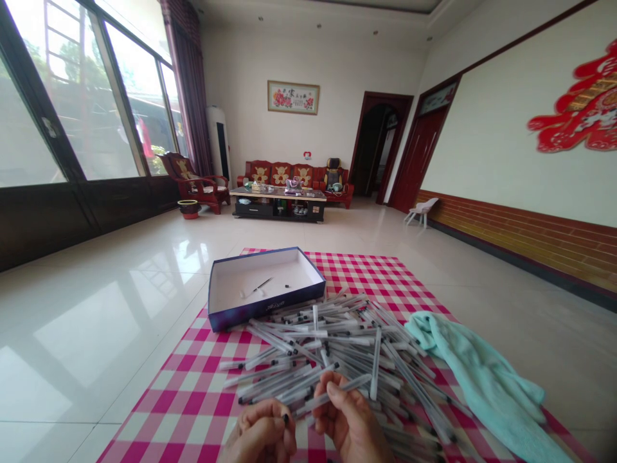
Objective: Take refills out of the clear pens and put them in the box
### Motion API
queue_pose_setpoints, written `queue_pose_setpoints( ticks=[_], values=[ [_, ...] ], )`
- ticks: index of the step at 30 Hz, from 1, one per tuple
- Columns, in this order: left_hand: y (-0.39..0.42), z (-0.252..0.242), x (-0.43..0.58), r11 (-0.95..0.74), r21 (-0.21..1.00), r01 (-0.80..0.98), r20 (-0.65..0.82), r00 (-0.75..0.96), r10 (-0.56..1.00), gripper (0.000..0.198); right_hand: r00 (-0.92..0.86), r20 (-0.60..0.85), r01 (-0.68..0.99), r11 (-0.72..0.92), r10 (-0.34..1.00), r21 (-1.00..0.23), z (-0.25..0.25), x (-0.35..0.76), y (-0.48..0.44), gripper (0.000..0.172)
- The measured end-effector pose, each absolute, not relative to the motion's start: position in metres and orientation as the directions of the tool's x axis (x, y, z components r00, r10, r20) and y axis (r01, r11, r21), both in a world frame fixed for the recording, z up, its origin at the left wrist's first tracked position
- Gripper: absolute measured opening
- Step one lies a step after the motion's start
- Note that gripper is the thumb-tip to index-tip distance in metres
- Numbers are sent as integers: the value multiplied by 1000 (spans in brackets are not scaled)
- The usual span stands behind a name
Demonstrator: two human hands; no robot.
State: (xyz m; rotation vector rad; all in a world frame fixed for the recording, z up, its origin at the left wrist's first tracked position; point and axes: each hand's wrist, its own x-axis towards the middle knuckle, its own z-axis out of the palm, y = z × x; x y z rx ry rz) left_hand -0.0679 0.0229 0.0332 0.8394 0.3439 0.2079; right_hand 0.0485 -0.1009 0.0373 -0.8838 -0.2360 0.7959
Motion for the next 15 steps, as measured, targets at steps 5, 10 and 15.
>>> queue_pose_setpoints(
  ticks=[5,10,15],
  values=[
    [22,36,-66,668,744,-7,-234,934,271,19,694,-89,-485,372,715,-792,37,47,-101,32],
    [18,35,-62,565,824,38,-251,919,304,38,684,-62,-455,359,727,-815,36,43,-100,32],
    [16,42,-64,373,921,111,-262,885,385,54,667,-53,-422,318,743,-849,32,42,-99,32]
  ],
)
